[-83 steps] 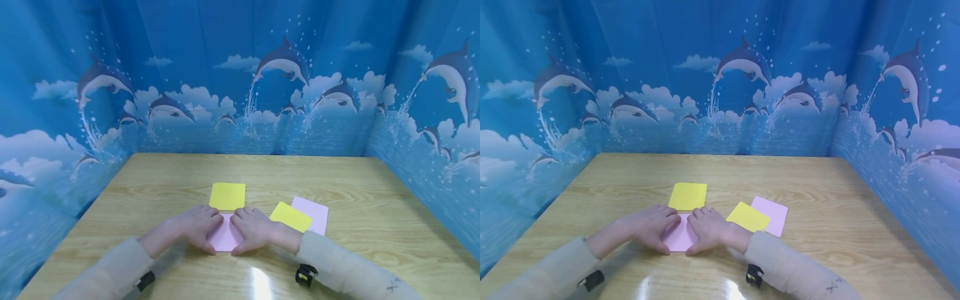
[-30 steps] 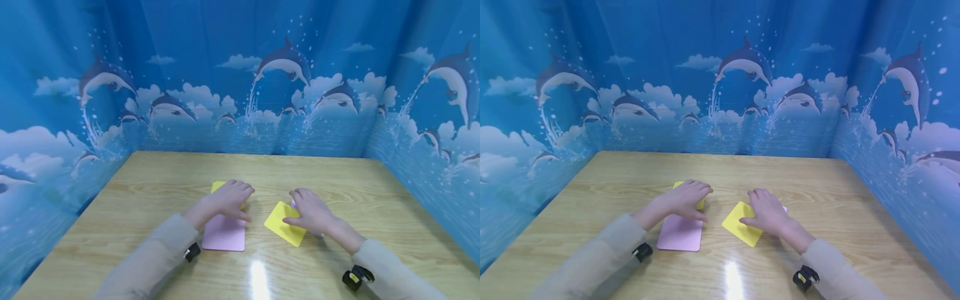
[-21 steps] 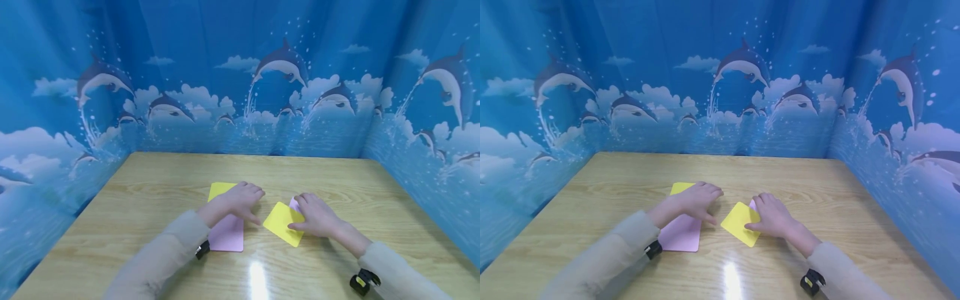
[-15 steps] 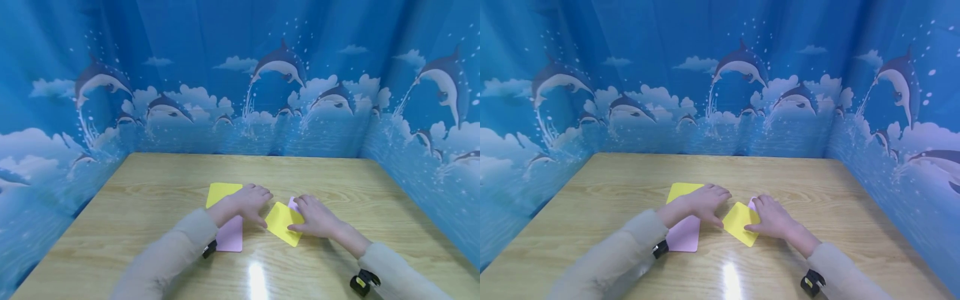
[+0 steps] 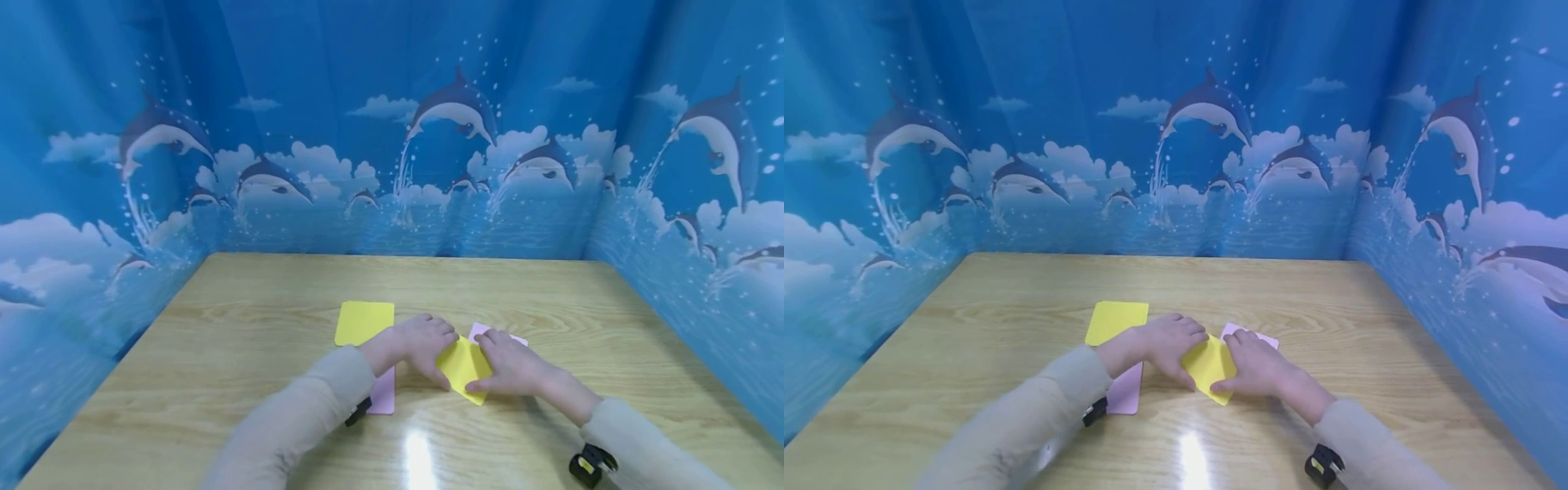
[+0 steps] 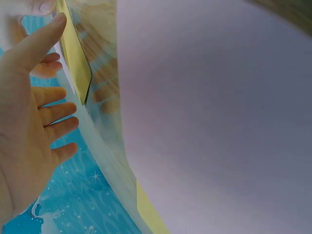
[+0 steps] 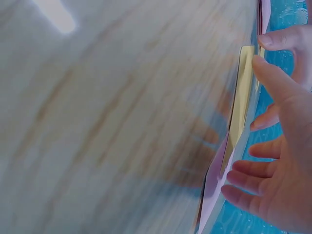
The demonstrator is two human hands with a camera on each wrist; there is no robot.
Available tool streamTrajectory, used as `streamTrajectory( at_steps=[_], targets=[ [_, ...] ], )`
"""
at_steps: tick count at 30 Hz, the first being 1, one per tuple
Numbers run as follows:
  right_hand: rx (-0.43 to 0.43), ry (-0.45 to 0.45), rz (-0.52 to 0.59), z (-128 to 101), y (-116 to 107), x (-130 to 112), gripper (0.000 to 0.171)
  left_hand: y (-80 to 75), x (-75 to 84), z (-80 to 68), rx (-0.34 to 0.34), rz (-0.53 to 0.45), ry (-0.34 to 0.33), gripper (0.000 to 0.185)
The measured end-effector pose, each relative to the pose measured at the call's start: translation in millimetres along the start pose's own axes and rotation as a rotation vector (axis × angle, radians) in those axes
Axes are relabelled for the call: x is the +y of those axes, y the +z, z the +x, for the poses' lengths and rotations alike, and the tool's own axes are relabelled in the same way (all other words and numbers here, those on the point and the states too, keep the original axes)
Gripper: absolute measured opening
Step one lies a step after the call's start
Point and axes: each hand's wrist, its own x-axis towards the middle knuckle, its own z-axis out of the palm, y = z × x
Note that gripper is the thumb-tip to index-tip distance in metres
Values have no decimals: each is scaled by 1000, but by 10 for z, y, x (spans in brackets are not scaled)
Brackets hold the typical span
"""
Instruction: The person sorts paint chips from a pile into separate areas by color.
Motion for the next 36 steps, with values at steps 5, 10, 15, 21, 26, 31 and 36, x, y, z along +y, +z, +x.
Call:
streamTrajectory(
  at_steps=[5, 10, 15, 21, 26, 31, 36],
  targets=[
    [-12, 18, -68, -8, 25, -22, 90, 25, 17, 32, -14, -6, 2, 88],
    [-8, 2, -126, -18, 52, -23, 86, 51, 30, 64, -25, -25, -5, 87],
    [-30, 1, -113, -12, 35, 5, 84, 50, 20, 88, -33, -41, -18, 87],
    [-60, 5, -72, -2, -6, 40, 83, 51, -14, 95, -48, -64, -14, 85],
    [-63, -16, -68, 2, -17, 38, 82, 44, -32, 89, -42, -74, 5, 84],
    [-53, -81, -69, 2, 5, -10, 86, 44, -37, 94, -37, -69, 28, 82],
    [-53, -69, -59, 17, -1, -41, 89, 43, -52, 97, -27, -51, 29, 82]
  ],
)
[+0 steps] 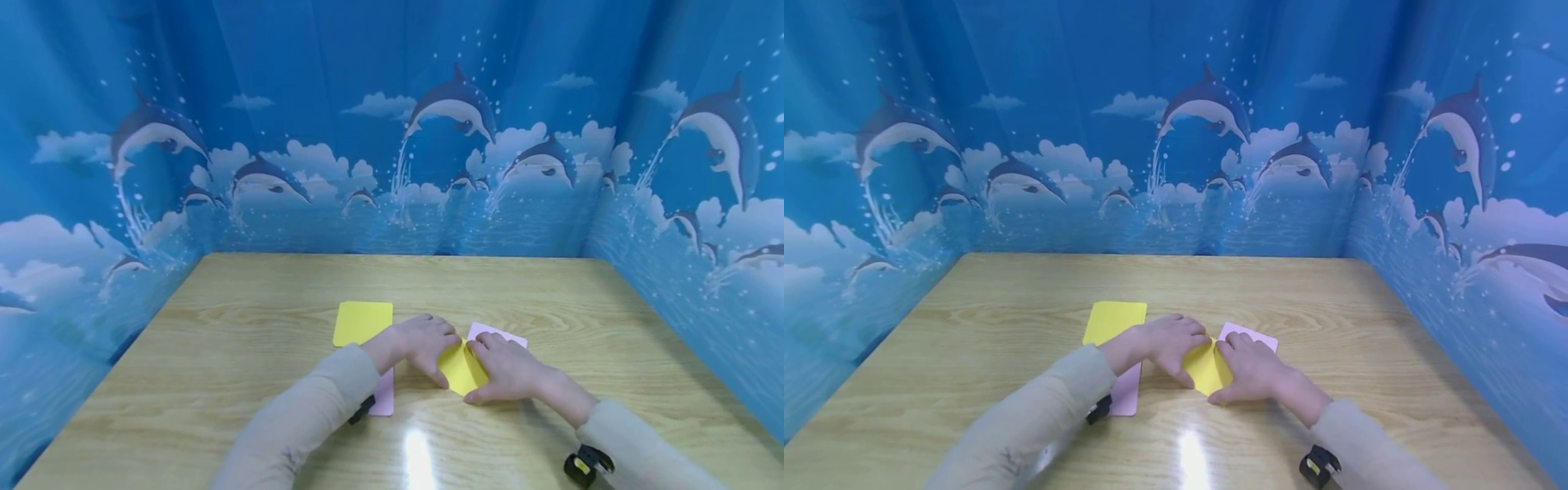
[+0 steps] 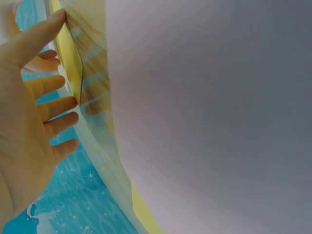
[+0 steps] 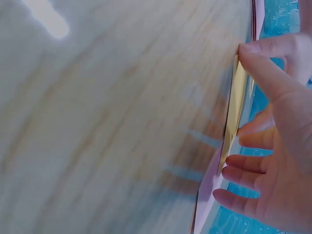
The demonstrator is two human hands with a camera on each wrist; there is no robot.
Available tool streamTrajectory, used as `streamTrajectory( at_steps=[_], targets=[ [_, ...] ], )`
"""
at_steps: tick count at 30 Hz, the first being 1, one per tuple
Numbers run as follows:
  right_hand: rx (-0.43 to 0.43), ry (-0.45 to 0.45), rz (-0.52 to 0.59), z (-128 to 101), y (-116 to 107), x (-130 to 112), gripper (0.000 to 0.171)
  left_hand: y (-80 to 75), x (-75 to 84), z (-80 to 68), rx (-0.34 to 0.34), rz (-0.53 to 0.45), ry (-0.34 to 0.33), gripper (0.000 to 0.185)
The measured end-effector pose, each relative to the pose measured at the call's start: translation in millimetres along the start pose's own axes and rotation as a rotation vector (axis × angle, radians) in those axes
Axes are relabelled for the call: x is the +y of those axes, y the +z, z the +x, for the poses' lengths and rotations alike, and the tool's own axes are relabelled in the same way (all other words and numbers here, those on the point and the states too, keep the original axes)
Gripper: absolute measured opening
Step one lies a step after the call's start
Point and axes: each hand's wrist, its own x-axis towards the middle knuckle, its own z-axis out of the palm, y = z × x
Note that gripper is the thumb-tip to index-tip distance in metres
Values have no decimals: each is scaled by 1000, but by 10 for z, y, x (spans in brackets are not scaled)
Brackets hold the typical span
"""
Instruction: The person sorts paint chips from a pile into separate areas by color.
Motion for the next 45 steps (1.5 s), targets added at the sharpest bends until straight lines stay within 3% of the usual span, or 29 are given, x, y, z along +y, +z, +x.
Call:
streamTrajectory(
  at_steps=[10, 17, 27, 45],
  targets=[
    [-26, 22, 20, 51, -60, 0, 89, 1, 7, -48, 10, 21, -25, 83],
    [-81, 54, 1, 113, -110, -16, 91, 1, -6, -101, -12, -25, -45, 82],
    [-150, 98, 84, 149, -151, -28, 97, -14, -19, -125, -36, -97, -45, 76],
    [-131, 106, 95, 196, -155, -24, 97, 15, -32, -104, -22, -93, -39, 77]
  ],
)
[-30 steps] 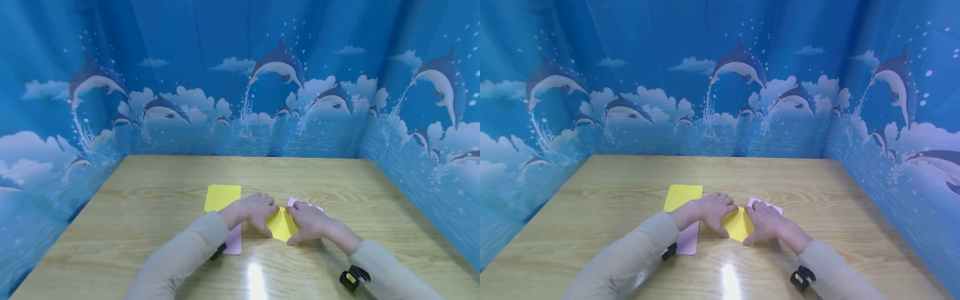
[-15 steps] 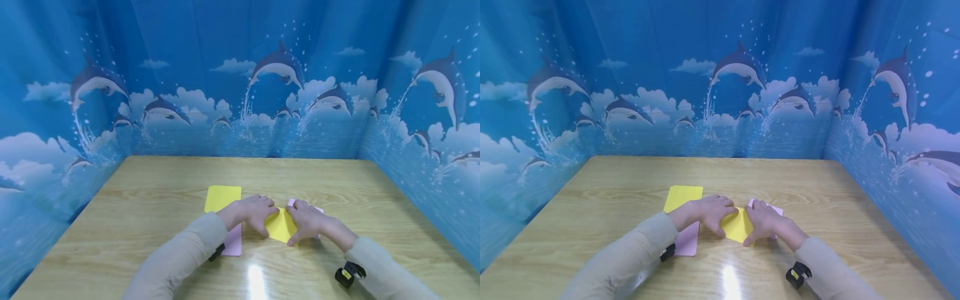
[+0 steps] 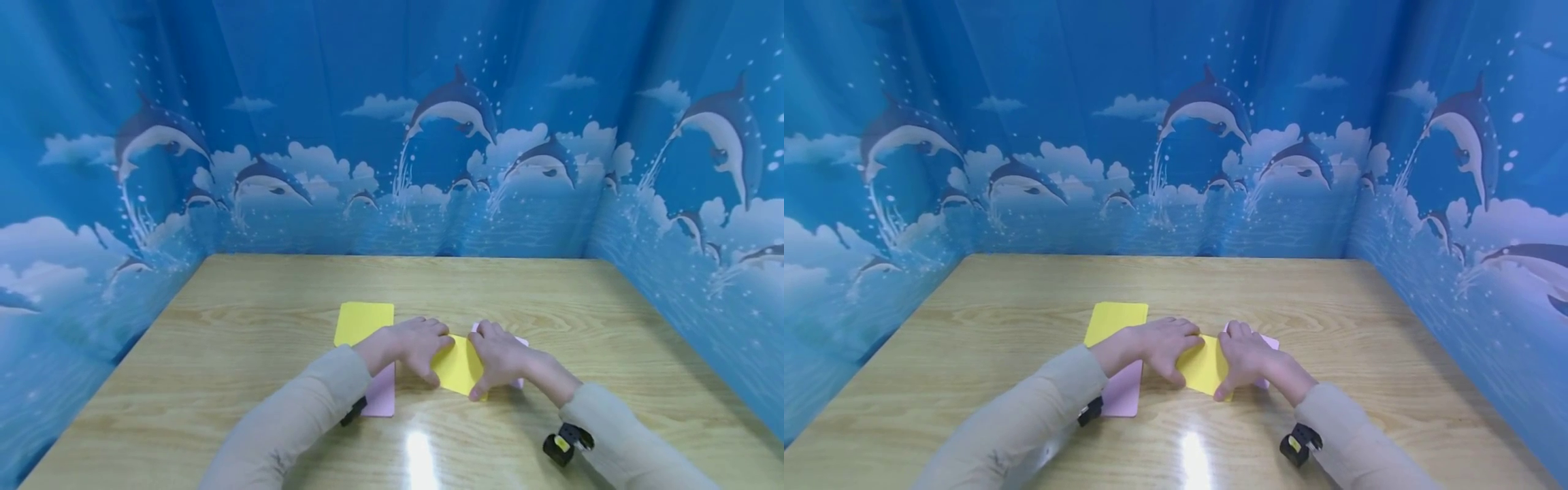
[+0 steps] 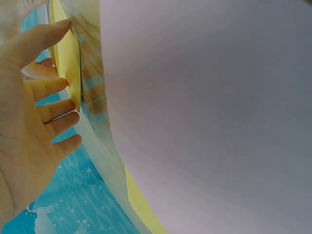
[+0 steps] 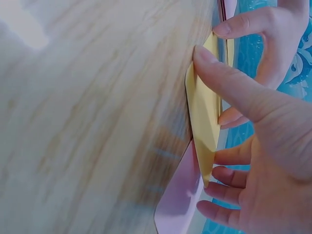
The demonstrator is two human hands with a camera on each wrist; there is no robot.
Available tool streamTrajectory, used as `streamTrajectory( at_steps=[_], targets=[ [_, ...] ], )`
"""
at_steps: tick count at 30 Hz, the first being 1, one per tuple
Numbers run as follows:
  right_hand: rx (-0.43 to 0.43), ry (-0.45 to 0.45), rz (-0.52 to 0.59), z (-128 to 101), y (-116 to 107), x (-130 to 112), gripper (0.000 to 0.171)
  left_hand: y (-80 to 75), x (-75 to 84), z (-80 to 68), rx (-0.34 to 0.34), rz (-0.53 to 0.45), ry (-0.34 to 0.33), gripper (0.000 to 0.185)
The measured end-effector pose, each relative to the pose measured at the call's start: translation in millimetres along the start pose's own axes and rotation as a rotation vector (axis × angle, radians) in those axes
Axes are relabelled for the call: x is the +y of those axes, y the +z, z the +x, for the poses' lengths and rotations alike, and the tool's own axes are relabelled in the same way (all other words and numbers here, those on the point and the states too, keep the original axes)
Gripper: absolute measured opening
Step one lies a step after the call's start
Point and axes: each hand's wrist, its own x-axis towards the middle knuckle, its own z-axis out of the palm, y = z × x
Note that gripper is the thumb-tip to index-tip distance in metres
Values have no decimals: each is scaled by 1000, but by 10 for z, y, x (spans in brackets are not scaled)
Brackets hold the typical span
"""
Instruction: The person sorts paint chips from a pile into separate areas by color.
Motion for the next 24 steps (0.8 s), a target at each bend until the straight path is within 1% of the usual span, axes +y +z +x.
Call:
streamTrajectory(
  at_steps=[5, 14, 18, 22, 24],
  targets=[
    [-8, -1, 11, 3, -5, -20, 95, 1, 5, -7, 8, -4, 8, 77],
    [-20, -13, -89, -6, -28, -65, 99, -2, 24, -16, -3, -6, 5, 75],
    [-18, -14, -129, -5, -25, -78, 97, -2, 30, -15, 2, 10, 6, 74],
    [-14, -26, -148, -10, -25, -79, 95, -6, 25, -12, 10, 28, 9, 74],
    [-4, -33, -142, -15, -24, -63, 94, -5, 25, -14, 16, 33, 9, 78]
  ],
)
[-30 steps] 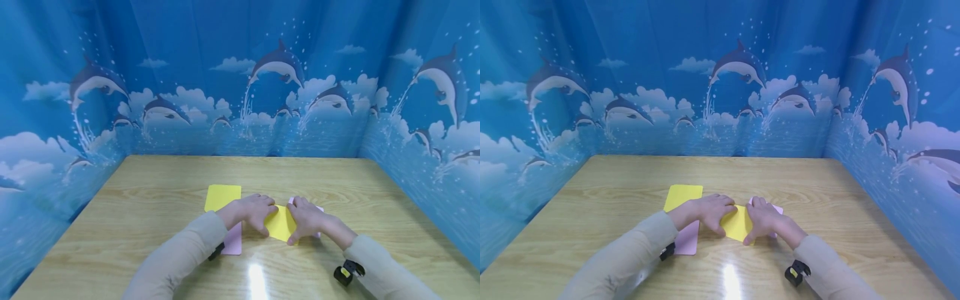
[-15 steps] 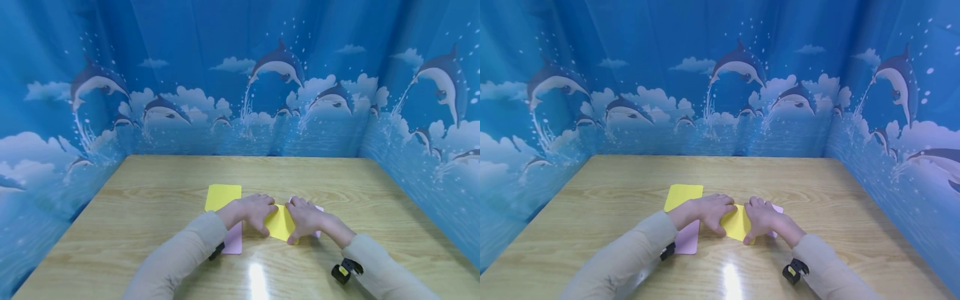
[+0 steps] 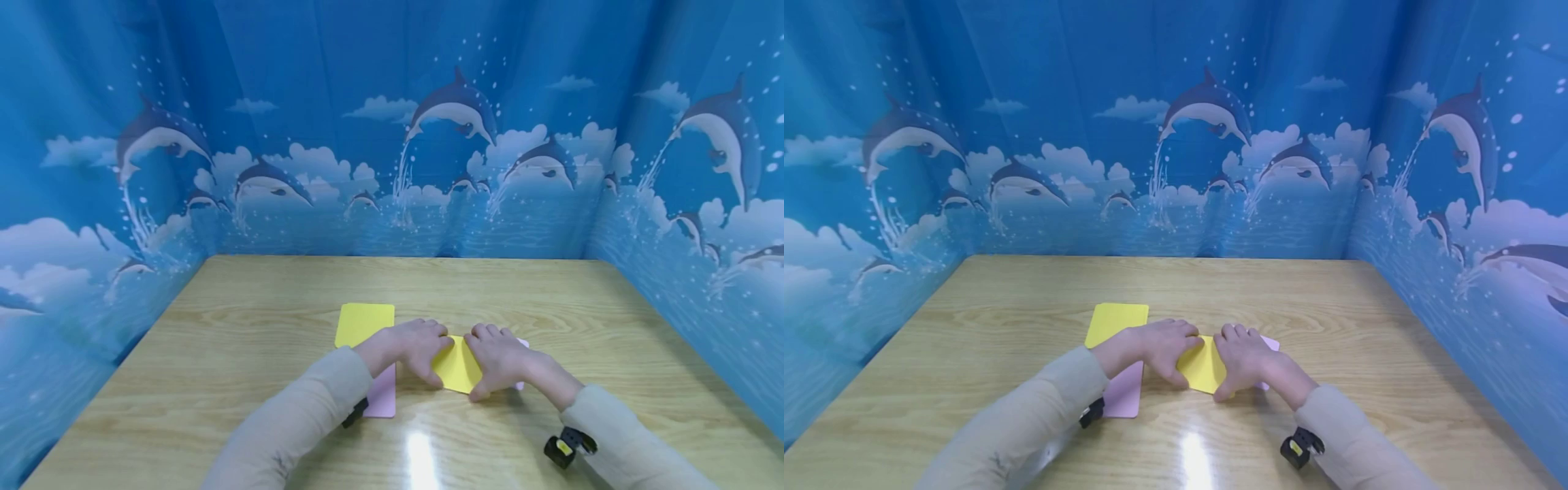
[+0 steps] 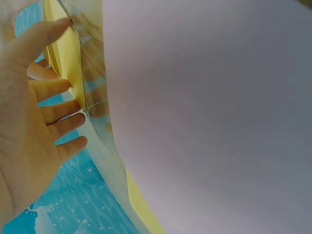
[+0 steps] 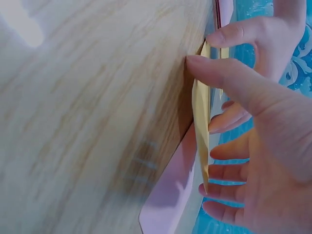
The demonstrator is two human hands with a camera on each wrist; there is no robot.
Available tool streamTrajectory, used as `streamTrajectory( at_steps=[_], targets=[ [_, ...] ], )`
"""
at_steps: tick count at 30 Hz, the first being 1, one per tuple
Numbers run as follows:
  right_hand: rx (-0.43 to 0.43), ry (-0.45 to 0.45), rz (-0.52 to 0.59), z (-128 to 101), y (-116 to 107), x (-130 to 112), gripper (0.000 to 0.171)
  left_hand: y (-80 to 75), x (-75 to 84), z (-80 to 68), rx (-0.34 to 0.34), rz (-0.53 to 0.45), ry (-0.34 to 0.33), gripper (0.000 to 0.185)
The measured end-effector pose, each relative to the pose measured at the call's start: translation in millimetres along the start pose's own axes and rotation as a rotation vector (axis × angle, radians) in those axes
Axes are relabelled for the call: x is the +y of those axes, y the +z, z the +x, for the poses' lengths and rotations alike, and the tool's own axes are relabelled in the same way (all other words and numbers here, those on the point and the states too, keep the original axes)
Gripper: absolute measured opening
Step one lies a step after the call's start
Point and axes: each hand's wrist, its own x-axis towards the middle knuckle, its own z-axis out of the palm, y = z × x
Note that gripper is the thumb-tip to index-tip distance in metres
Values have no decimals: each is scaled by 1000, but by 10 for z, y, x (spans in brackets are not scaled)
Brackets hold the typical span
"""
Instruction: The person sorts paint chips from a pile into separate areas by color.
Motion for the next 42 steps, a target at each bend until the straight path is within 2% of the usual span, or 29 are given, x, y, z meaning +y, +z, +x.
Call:
streamTrajectory(
  at_steps=[5, 10, 17, 22, 29, 35, 42],
  targets=[
    [50, -17, 28, -17, -38, 65, 92, 2, 5, -14, 40, 52, -17, 90],
    [93, -34, 34, -24, -109, 104, 89, -36, -24, -34, 97, 77, -54, 90],
    [163, -80, 23, 8, -108, 107, 82, -68, -111, -119, 140, 116, -75, 92],
    [213, -107, 23, 89, -110, 63, 79, -65, -198, -248, 159, 93, -98, 91],
    [200, -106, 52, 250, -148, -57, 83, -39, -331, -477, 199, 64, -126, 93],
    [228, -161, 44, 388, -183, -184, 84, 11, -428, -633, 237, 26, -138, 90],
    [235, -199, 29, 549, -231, -299, 84, 56, -562, -785, 239, -15, -171, 84]
  ],
)
